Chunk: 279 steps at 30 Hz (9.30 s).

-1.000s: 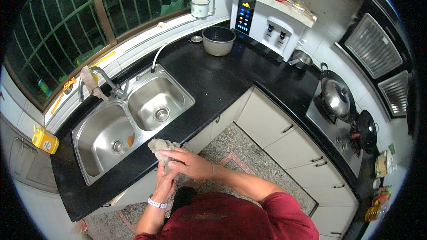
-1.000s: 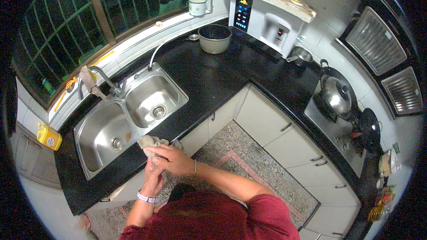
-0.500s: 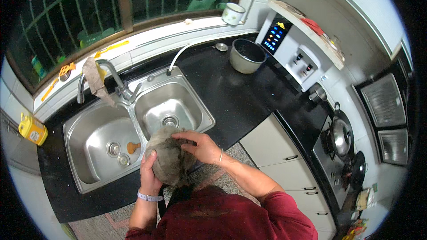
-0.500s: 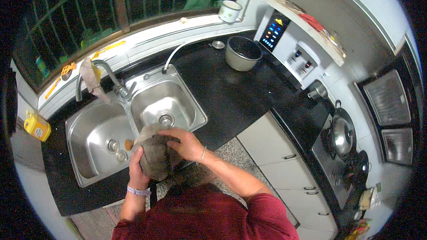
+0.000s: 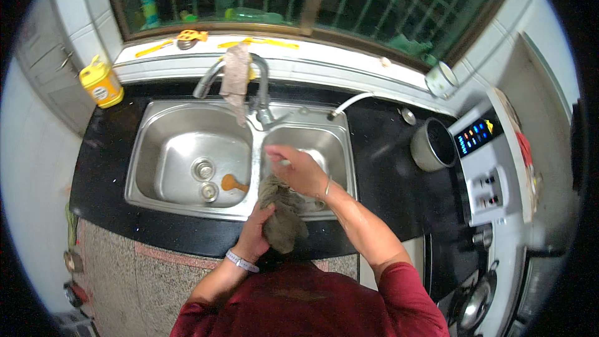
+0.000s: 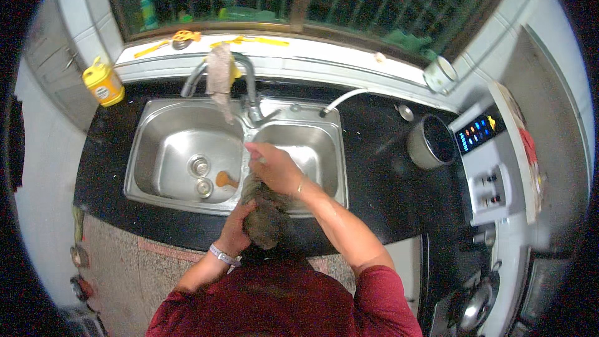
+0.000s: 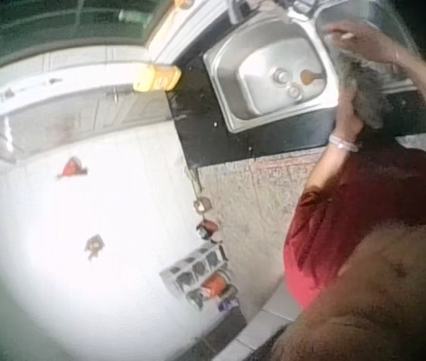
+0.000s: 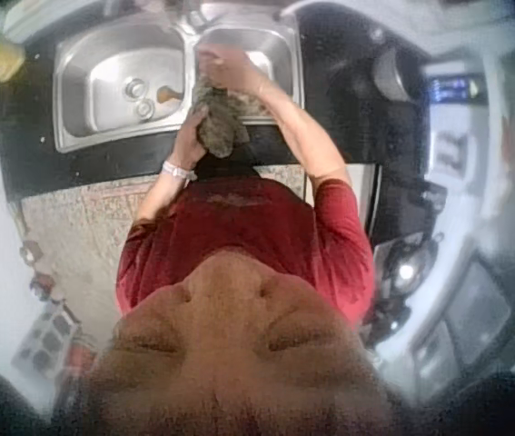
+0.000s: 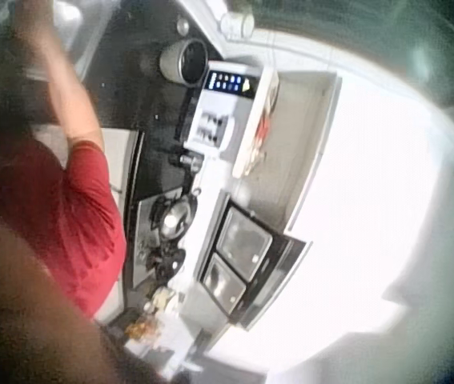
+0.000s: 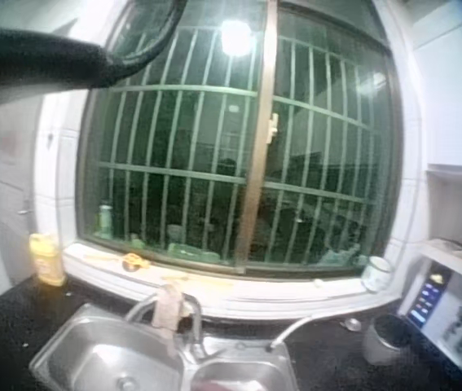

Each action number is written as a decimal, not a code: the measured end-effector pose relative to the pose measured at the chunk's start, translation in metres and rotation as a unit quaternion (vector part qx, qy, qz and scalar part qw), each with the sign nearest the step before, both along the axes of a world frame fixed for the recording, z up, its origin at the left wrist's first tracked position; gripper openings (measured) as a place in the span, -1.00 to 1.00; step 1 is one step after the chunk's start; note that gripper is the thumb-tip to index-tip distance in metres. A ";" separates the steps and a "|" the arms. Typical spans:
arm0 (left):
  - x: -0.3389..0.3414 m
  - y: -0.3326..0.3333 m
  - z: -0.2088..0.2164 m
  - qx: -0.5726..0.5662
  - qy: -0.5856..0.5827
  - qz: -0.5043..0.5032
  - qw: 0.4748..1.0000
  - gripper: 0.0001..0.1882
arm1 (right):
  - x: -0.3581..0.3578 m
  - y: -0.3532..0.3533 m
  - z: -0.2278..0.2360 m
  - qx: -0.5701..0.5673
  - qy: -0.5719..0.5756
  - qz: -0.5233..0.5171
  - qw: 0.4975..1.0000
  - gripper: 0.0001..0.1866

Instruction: The person wipes the kitchen countertop and the inside of the sink using a cloth, then rinses the cloth under the faucet.

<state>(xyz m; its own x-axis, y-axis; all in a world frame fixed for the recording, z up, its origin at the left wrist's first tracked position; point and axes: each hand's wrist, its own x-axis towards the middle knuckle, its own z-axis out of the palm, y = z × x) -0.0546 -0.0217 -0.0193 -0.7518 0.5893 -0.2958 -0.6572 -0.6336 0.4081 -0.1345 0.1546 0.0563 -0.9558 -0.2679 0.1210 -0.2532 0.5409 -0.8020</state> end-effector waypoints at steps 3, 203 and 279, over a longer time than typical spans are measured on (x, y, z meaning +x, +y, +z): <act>0.005 -0.004 0.006 0.020 -0.019 0.037 0.999 -0.51 | -0.062 -0.036 0.008 -0.177 -0.133 0.090 0.971 -0.37; 0.537 -0.973 -0.191 -0.060 -0.352 0.811 0.463 -0.81 | 0.114 -1.132 -0.129 -0.186 -0.369 0.194 0.890 -0.49; 0.219 -0.639 -0.270 -0.614 0.070 -0.282 0.734 -0.86 | 0.641 -0.363 -0.146 -0.559 0.056 -0.638 0.527 -0.53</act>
